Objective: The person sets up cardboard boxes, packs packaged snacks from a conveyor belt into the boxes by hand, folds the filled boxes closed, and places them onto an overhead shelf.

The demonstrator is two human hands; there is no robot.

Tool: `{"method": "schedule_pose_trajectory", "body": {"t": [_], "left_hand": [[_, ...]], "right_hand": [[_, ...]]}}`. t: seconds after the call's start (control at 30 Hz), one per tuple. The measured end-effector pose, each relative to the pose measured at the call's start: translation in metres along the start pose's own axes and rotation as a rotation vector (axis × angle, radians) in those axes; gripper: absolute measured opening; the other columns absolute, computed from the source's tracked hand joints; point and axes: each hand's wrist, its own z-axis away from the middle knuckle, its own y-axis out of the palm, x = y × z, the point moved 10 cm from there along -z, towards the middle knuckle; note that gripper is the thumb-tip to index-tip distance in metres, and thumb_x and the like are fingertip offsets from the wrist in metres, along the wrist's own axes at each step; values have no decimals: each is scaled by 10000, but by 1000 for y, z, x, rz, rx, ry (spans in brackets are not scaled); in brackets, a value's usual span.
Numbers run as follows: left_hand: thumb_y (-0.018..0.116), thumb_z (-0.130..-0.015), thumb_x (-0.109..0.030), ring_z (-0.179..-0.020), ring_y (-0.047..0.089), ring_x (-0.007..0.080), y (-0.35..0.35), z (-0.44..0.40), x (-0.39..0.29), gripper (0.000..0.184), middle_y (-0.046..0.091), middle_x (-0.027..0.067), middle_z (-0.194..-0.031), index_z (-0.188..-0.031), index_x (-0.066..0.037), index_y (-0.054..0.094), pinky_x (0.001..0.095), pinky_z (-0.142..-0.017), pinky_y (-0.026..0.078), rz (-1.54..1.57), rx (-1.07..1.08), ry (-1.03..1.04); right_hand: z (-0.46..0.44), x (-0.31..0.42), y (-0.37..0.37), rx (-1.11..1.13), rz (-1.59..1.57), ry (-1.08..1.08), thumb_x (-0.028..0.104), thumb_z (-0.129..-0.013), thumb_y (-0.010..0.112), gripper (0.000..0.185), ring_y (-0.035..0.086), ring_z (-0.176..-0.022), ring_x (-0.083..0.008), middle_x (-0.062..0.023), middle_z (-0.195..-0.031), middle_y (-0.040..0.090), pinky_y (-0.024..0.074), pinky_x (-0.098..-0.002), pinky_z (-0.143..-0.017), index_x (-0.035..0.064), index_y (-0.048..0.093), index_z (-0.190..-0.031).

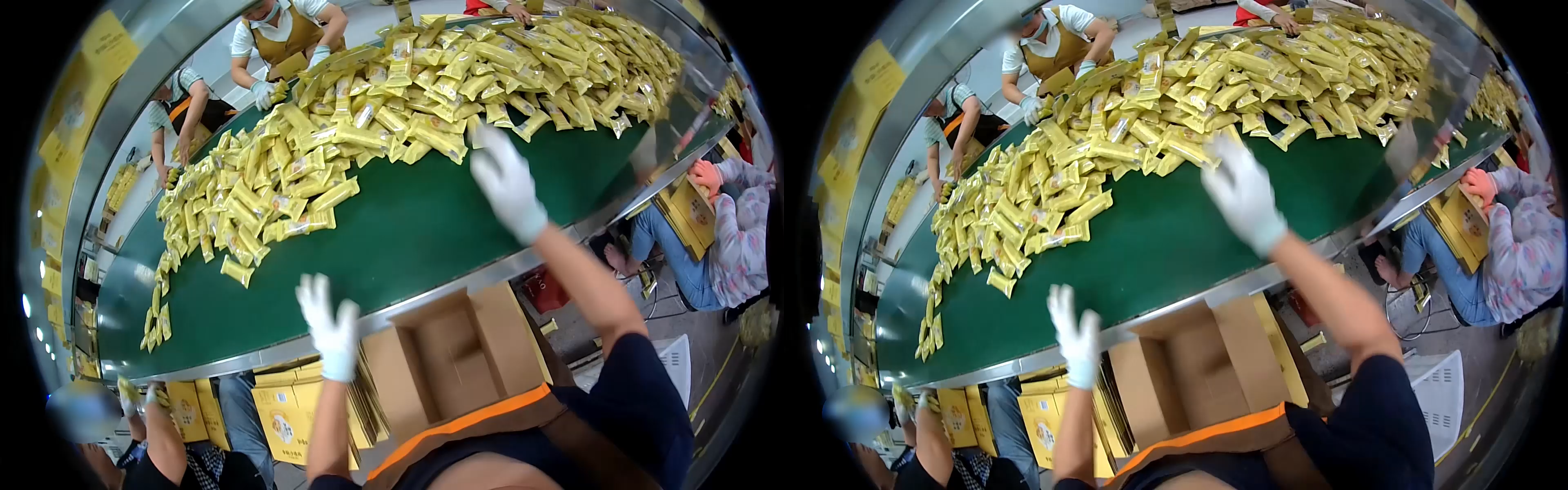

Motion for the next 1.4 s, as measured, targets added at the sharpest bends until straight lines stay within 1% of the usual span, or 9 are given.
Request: {"method": "schedule_pose_trajectory", "body": {"t": [0.23,0.37,0.7,0.73,0.8,0.87,0.93,1.1,1.4], "left_hand": [[577,-946,-485,-1448,259,357,0,-119,245,799,277,220,-1567,-1539,-49,264,365,-1182,213,274,-301,-435],[549,-924,-531,-1404,338,343,74,-135,231,526,424,59,-1492,-1374,-258,557,666,-1059,218,-558,99,-66],[648,-888,-418,-1360,404,367,130,-109,46,546,519,120,-1412,-1360,-160,558,548,-1134,241,38,267,57],[655,-879,-420,-1352,408,379,114,-92,43,575,510,134,-1413,-1366,-136,546,533,-1127,267,-133,256,93],[671,-851,-435,-1338,411,400,89,-66,51,648,500,173,-1411,-1379,-91,519,530,-1123,285,-329,268,78],[690,-812,-503,-1349,393,411,74,-58,54,765,455,196,-1446,-1404,-66,478,533,-1126,281,-299,231,5],[706,-775,-554,-1374,356,425,76,-58,47,870,387,217,-1493,-1434,-55,433,528,-1136,271,-333,242,30],[770,-719,-541,-1415,288,448,72,-60,39,1003,278,253,-1550,-1477,-32,356,492,-1139,298,-206,201,47],[739,-696,-623,-1412,279,455,71,-57,43,1028,296,225,-1551,-1485,-80,365,549,-1143,243,-438,118,80]], "right_hand": [[-200,-352,70,141,-331,636,616,-907,490,803,390,-1399,-290,-178,-1540,371,301,-407,-1141,89,372,-1501],[-161,-243,105,318,194,340,654,-788,608,891,357,-1401,-370,-249,-1505,376,298,-417,-1152,163,384,-1497],[-48,-81,192,1085,200,67,646,-842,582,809,425,-1357,-370,-217,-1449,464,322,-438,-1137,189,418,-1489],[-60,-69,192,1080,118,-142,572,-876,593,702,564,-1235,-317,-209,-1378,540,461,-434,-1020,179,485,-1447],[-95,-77,152,1025,-240,434,372,-924,591,376,700,-809,-148,-72,-1148,693,569,-282,-676,116,664,-1190],[-173,-144,122,498,26,259,413,-896,593,396,689,-936,-195,-66,-1066,717,540,-336,-825,62,714,-1032],[-194,-205,117,346,183,250,549,-904,528,626,573,-1235,-238,-117,-1353,597,420,-347,-1048,92,594,-1327],[-129,-178,225,651,194,301,652,-779,625,749,432,-1353,-372,-245,-1445,433,361,-445,-1116,334,452,-1434],[-16,-86,209,1084,211,-98,560,-792,657,752,540,-1174,-407,-225,-1303,512,438,-441,-999,206,460,-1425]]}}
